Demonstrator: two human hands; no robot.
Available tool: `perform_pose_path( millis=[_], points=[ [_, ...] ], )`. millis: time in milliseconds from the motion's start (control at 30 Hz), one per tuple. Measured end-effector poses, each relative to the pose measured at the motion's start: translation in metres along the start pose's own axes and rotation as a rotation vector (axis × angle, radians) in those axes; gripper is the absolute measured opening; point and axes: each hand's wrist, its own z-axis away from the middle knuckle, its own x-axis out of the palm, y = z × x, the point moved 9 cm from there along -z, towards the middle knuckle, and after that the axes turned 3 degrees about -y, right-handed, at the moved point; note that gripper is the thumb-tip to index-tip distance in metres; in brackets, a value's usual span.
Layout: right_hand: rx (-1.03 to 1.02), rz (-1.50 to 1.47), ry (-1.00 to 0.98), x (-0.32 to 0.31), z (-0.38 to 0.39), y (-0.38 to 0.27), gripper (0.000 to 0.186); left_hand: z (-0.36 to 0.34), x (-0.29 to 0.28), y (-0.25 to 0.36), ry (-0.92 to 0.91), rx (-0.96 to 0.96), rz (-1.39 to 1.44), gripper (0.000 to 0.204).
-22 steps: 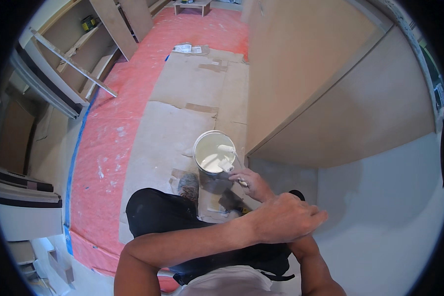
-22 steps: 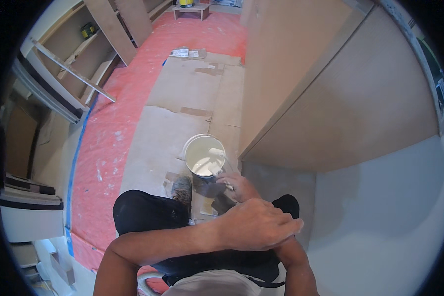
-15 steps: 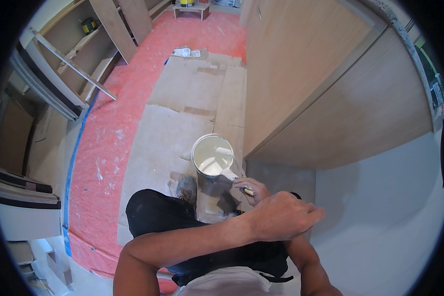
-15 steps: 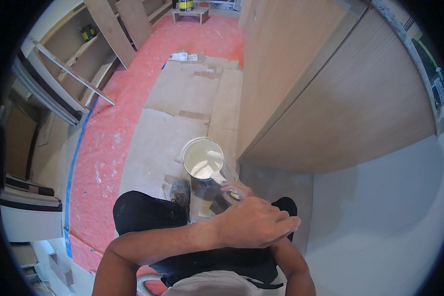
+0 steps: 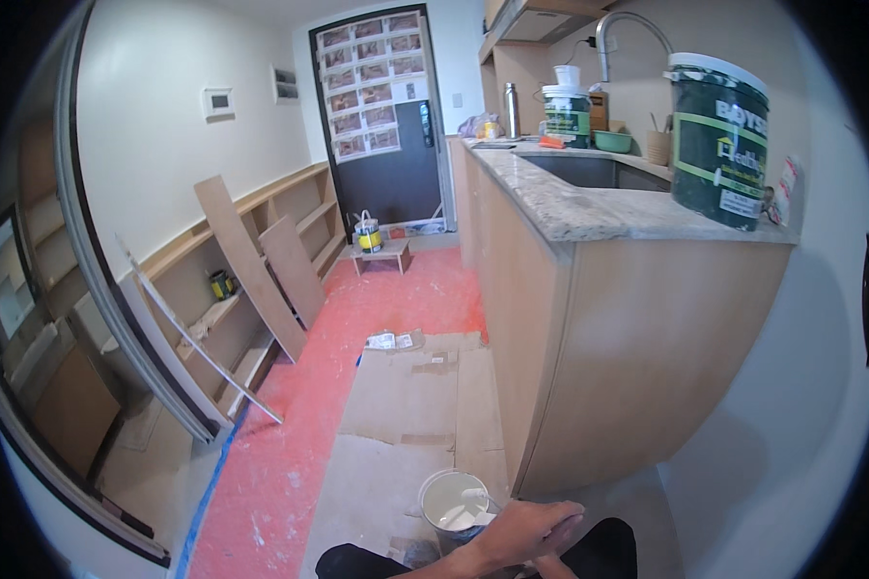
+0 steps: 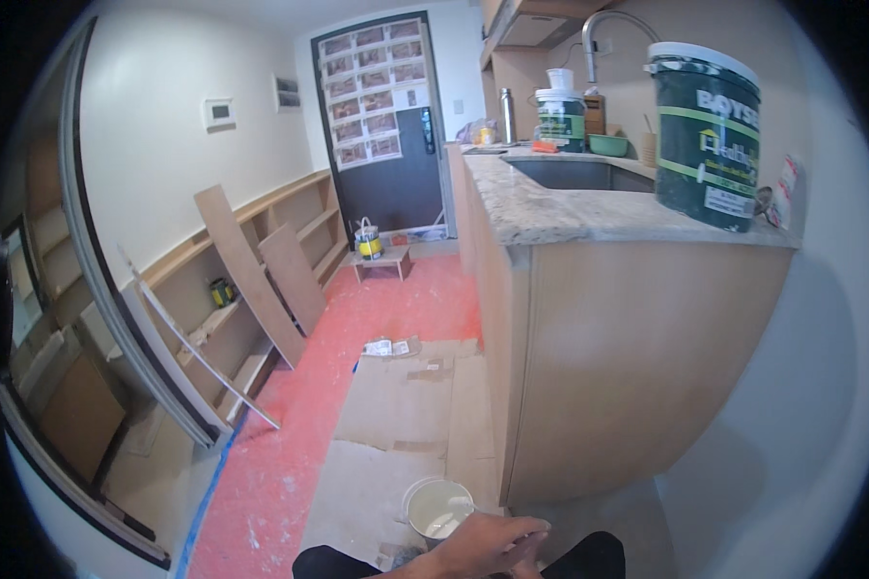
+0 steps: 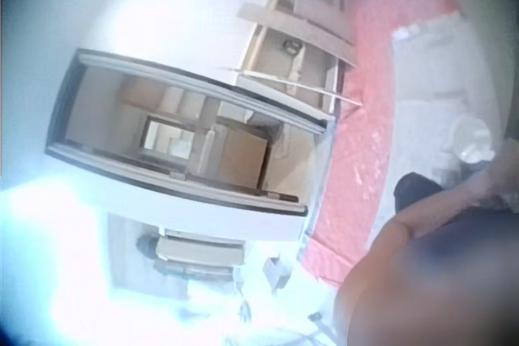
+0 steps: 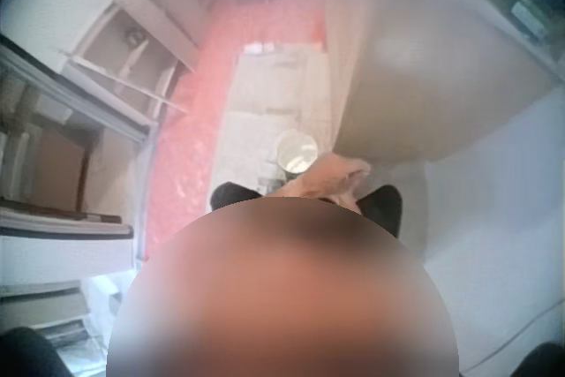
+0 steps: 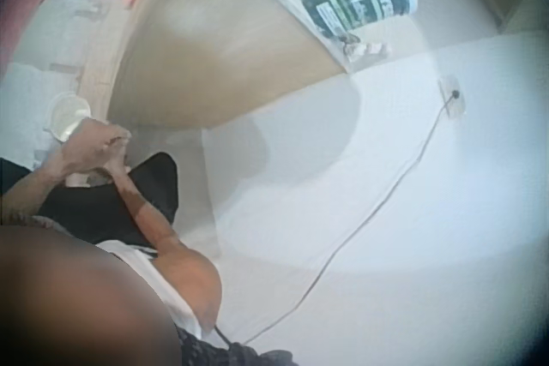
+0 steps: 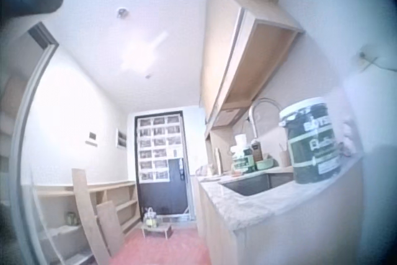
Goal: The person applies wall filler to a wall using a small yellow scraper and a larger metal trowel. They scrape and smooth the filler along the wall surface, then move to a different section near a countertop to continue applying filler.
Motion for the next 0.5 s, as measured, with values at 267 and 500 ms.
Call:
perform_pose_path(
  millis=[267,500],
  points=[
    [-0.025,-0.13,-0.07,-0.021,-0.017,0.001,0.036,-0.008,-0.005,0.001,-0.011,-0.008,-0.065,0.018],
    [-0.132,-0.17,-0.212,-0.063,-0.058,0.005,0.048,-0.012,0.01,-0.008,-0.051,-0.014,-0.056,0.017]
  ],
)
